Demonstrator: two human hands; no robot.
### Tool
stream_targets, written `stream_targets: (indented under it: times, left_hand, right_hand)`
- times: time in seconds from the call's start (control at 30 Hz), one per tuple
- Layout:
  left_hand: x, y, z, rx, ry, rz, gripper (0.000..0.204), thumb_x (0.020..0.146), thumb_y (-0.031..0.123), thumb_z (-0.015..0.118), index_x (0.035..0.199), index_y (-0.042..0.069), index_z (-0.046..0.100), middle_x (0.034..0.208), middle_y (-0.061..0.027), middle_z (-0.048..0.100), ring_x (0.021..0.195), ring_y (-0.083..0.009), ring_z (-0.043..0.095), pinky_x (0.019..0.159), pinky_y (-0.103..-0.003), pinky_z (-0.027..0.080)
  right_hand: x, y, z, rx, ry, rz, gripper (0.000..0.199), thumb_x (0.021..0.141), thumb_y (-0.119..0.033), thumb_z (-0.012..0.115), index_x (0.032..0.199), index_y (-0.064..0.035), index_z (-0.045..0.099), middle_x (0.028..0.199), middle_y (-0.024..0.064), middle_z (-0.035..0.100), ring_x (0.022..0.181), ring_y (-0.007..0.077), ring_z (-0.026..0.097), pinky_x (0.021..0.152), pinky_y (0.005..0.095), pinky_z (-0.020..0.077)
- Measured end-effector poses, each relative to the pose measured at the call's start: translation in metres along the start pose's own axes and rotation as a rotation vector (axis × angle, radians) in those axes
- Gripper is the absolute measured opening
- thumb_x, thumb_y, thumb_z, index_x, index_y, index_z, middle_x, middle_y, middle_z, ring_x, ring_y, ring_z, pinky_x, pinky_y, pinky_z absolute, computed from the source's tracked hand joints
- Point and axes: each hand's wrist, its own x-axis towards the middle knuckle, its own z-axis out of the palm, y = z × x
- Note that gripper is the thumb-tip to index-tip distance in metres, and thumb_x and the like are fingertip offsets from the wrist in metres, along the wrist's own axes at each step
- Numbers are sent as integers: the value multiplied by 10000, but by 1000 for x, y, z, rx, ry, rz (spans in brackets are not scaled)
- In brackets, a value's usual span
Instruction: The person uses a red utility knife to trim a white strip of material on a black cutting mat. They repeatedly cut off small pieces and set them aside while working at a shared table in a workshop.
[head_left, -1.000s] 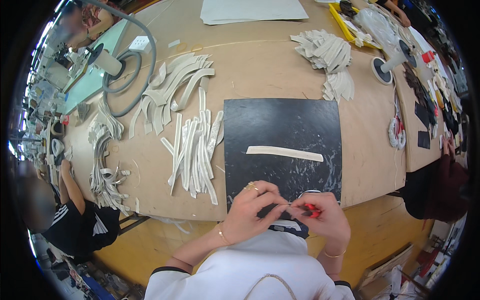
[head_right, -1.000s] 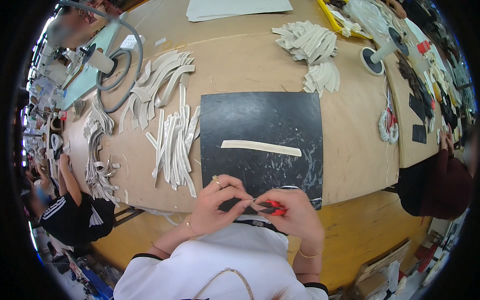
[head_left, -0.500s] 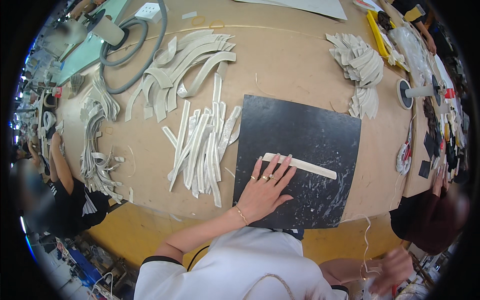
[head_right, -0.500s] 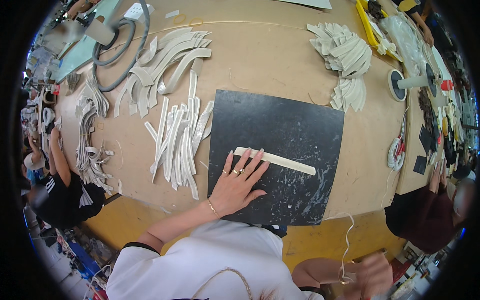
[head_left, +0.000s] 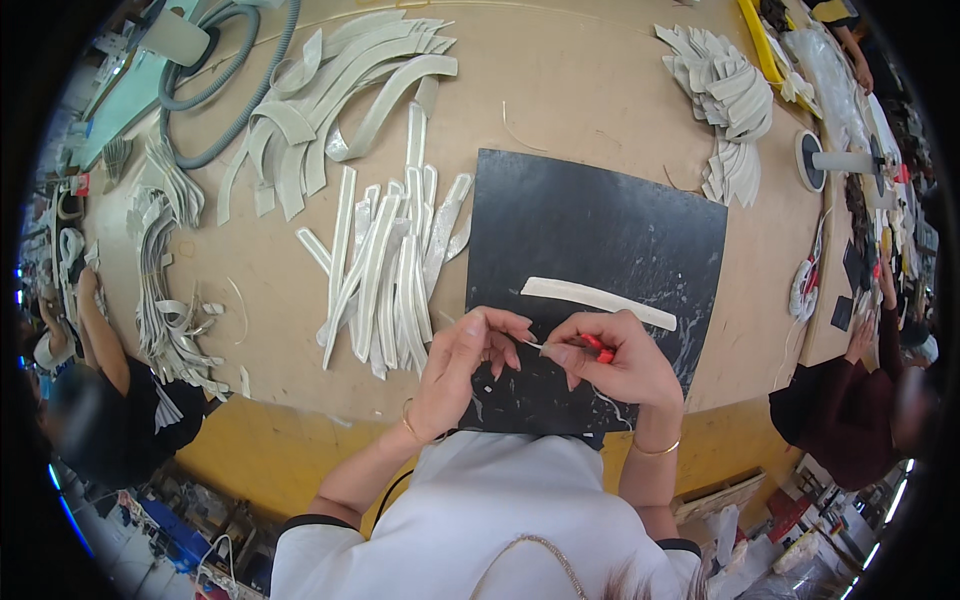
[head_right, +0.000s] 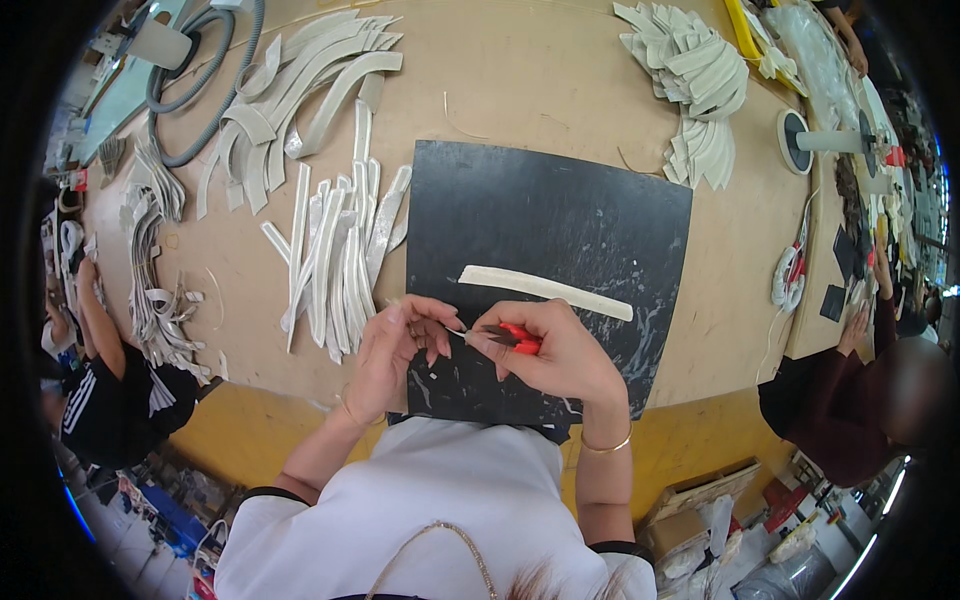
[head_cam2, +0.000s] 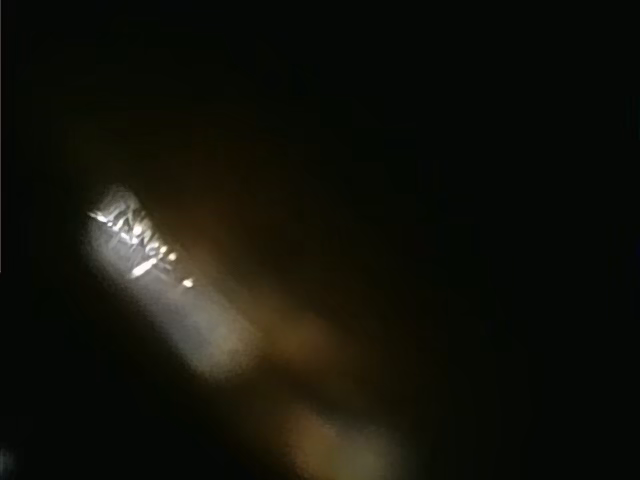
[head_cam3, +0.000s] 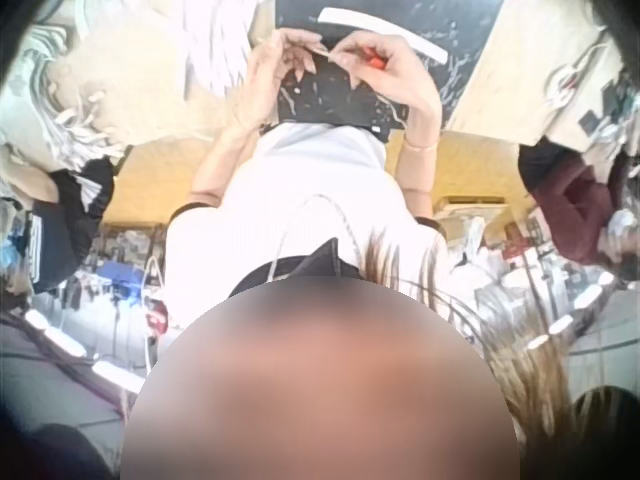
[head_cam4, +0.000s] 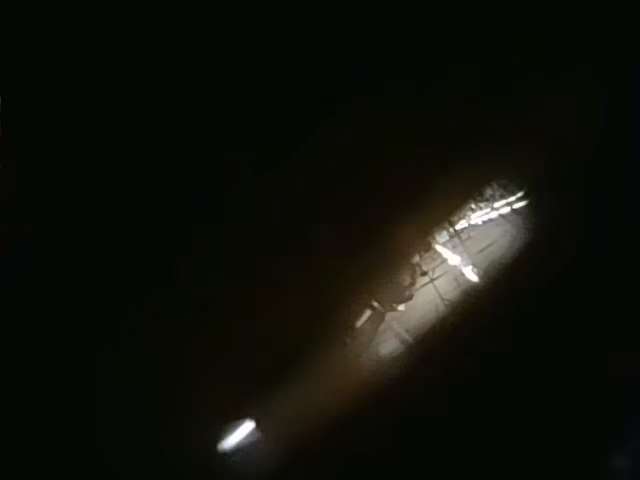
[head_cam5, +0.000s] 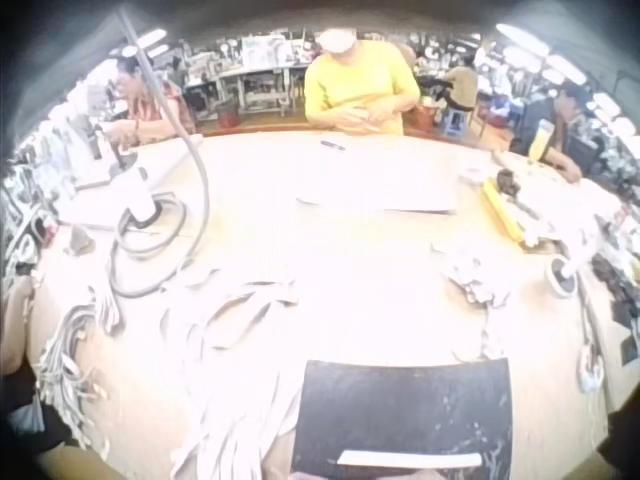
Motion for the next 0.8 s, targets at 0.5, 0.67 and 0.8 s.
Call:
stream_targets:
  times: [0.5, 0.67, 0.8]
  left_hand:
    - [20, -19, 15, 885, 288, 519, 114, 807, 45, 747, 899, 38, 680, 885, -77, 612, 755, -216, 622, 669, -312, 477]
    - [26, -24, 12, 1026, 413, 602, 153, 798, 62, 745, 935, 55, 675, 943, -90, 601, 817, -264, 616, 684, -362, 481]
    - [24, -25, 3, 1171, 368, 689, 176, 803, 44, 724, 974, 67, 687, 944, -84, 593, 811, -264, 597, 684, -373, 473]
  right_hand:
    - [9, 10, 6, -444, 215, 8, 156, 816, -103, 700, 906, 16, 654, 645, 139, 565, 562, 275, 546, 551, 344, 419]
    - [19, 6, 5, -525, 158, 86, 143, 823, -121, 678, 902, -3, 658, 691, 176, 610, 617, 349, 581, 588, 392, 441]
    - [23, 2, 0, -589, 125, 58, 170, 833, -139, 689, 946, -13, 674, 718, 185, 626, 637, 354, 604, 591, 398, 445]
